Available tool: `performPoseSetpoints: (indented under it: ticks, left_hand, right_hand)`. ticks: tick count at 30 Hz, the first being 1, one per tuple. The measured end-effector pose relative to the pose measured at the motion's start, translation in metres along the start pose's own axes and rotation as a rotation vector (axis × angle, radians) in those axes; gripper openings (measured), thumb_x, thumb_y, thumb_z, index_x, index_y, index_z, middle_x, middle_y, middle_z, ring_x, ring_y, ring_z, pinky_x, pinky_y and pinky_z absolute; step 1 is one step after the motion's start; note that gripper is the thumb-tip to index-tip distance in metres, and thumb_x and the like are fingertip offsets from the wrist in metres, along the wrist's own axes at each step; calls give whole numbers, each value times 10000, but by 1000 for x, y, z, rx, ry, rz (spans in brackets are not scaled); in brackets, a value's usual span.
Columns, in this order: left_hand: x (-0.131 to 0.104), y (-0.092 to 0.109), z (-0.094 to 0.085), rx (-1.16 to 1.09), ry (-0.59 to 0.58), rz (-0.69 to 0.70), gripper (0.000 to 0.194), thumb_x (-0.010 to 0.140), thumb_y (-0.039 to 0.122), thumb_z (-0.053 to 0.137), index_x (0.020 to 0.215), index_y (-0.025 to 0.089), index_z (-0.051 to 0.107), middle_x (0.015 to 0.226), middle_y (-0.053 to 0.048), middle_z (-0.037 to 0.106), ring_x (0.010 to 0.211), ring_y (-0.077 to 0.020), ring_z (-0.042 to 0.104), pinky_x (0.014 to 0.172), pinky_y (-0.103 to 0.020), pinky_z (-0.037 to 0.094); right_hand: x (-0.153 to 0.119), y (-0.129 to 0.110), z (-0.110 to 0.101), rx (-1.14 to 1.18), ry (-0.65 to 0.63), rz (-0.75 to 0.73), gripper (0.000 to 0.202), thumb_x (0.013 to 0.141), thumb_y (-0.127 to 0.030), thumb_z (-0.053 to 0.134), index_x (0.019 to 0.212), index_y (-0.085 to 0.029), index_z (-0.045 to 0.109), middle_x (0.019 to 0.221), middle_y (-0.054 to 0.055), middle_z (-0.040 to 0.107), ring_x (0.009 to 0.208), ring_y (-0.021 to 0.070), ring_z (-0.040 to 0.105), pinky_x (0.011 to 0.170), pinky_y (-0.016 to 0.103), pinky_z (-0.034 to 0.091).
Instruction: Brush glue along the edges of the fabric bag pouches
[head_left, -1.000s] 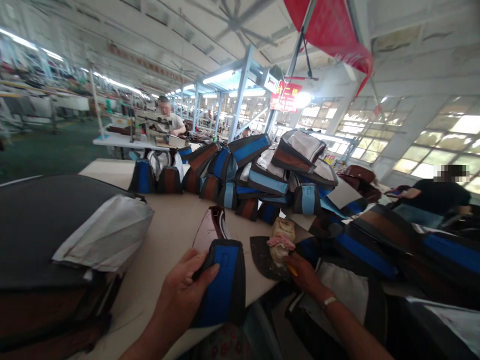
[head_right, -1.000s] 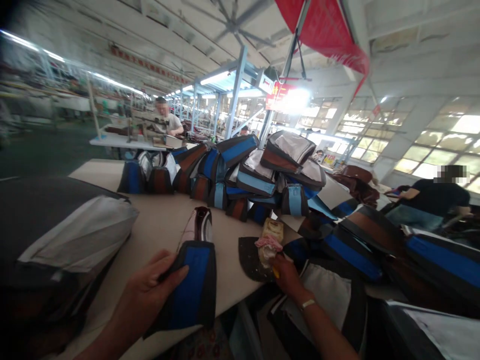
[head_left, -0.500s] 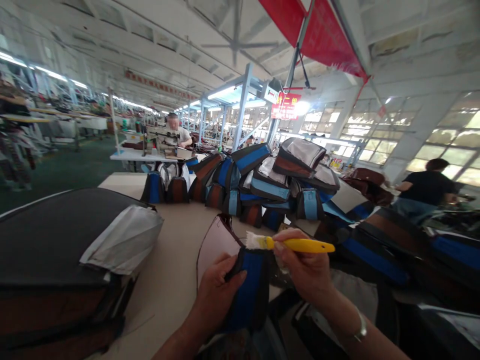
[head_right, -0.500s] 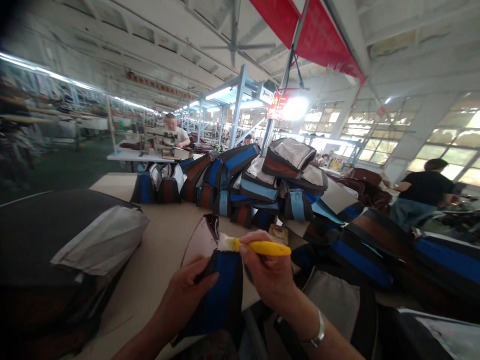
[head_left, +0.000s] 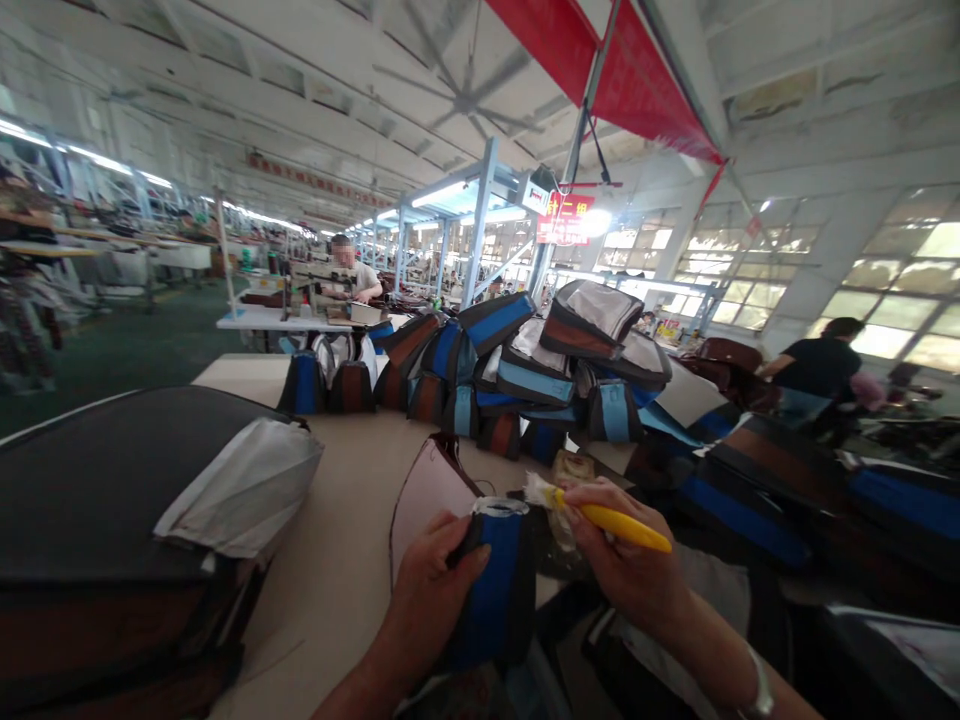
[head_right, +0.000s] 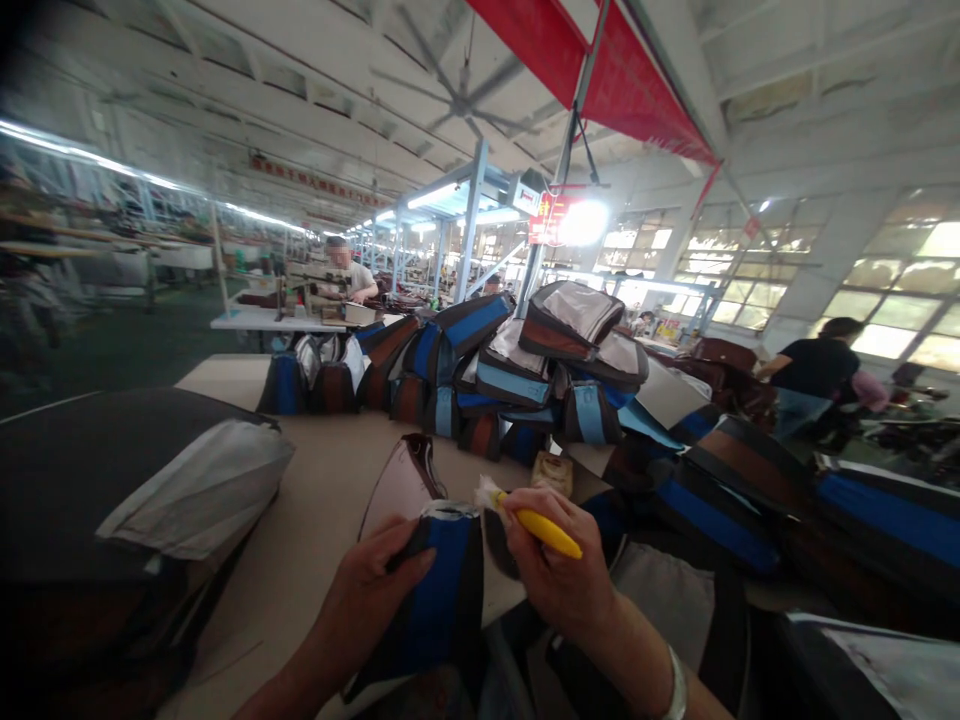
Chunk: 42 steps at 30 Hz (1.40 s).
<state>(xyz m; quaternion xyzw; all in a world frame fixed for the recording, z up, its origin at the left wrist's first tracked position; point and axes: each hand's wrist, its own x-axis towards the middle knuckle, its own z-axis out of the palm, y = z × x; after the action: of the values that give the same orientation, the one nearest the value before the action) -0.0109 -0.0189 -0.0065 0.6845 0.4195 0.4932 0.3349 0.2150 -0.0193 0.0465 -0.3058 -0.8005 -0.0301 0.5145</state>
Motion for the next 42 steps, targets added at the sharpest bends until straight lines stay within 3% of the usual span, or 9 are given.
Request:
performPoseSetpoints:
  ticks: [7,13,17,20,23,27,32,36,42]
  left_hand:
    - [1,-2,3,36,10,21,137,879,304,579,831,204,660,816,5,553,793,-172,571,725,-266,424]
    - [-3,-10,3,263,172,94,153,889,241,562,748,193,601,780,0,555,739,-149,575,695,-256,437]
    - [-2,-19,14,579,309,394,167,944,183,462,883,182,617,787,-32,557,677,-155,548,632,-272,439]
    - [-1,-21,22,793,290,621,189,940,133,450,820,164,593,725,-38,532,635,-170,501,609,-307,421]
    - [-2,-20,26,904,270,708,136,906,97,503,813,159,581,709,-34,527,635,-184,478,601,-334,401]
    - [-4,-19,27,976,252,721,88,896,99,523,849,148,579,727,-32,535,647,-191,474,595,-343,389]
    - [-6,-22,31,959,218,762,110,886,95,537,798,157,558,734,-27,537,645,-181,472,586,-341,371]
    - [-9,-21,35,960,190,768,125,912,118,502,809,162,558,730,-28,539,638,-183,474,578,-344,367]
    - [-13,-20,37,947,150,767,139,921,124,496,797,169,537,738,-22,543,628,-173,474,574,-339,360]
  right_hand:
    - [5,-17,32,73,-70,-92,187,904,-90,556,1032,-224,579,861,11,665,755,187,610,774,384,480]
    - [-9,14,6,-90,-58,-84,236,911,-82,540,1097,-220,585,934,44,664,926,228,625,851,402,490]
    - [0,-2,-10,-118,33,-23,199,911,-109,570,1067,-229,600,960,37,660,876,196,623,779,335,506]
    - [10,-23,-9,-17,34,3,187,918,-113,562,1048,-242,599,920,24,661,817,187,621,723,328,506]
    - [14,-29,-2,44,-106,-13,188,922,-117,553,1048,-254,581,915,26,667,824,209,629,754,372,506]
    - [13,-19,0,-58,-370,-149,185,916,-128,530,1059,-244,553,877,44,655,804,235,629,822,446,485]
    - [22,-14,-9,-69,-339,-144,182,928,-128,520,1065,-243,555,863,42,658,849,232,636,776,393,492]
    - [27,-12,-7,-23,-449,-141,147,915,-144,535,1014,-245,575,848,29,657,815,223,636,788,387,483]
    - [31,-3,0,14,-475,-104,116,914,-157,528,986,-229,584,836,28,646,735,195,601,713,350,463]
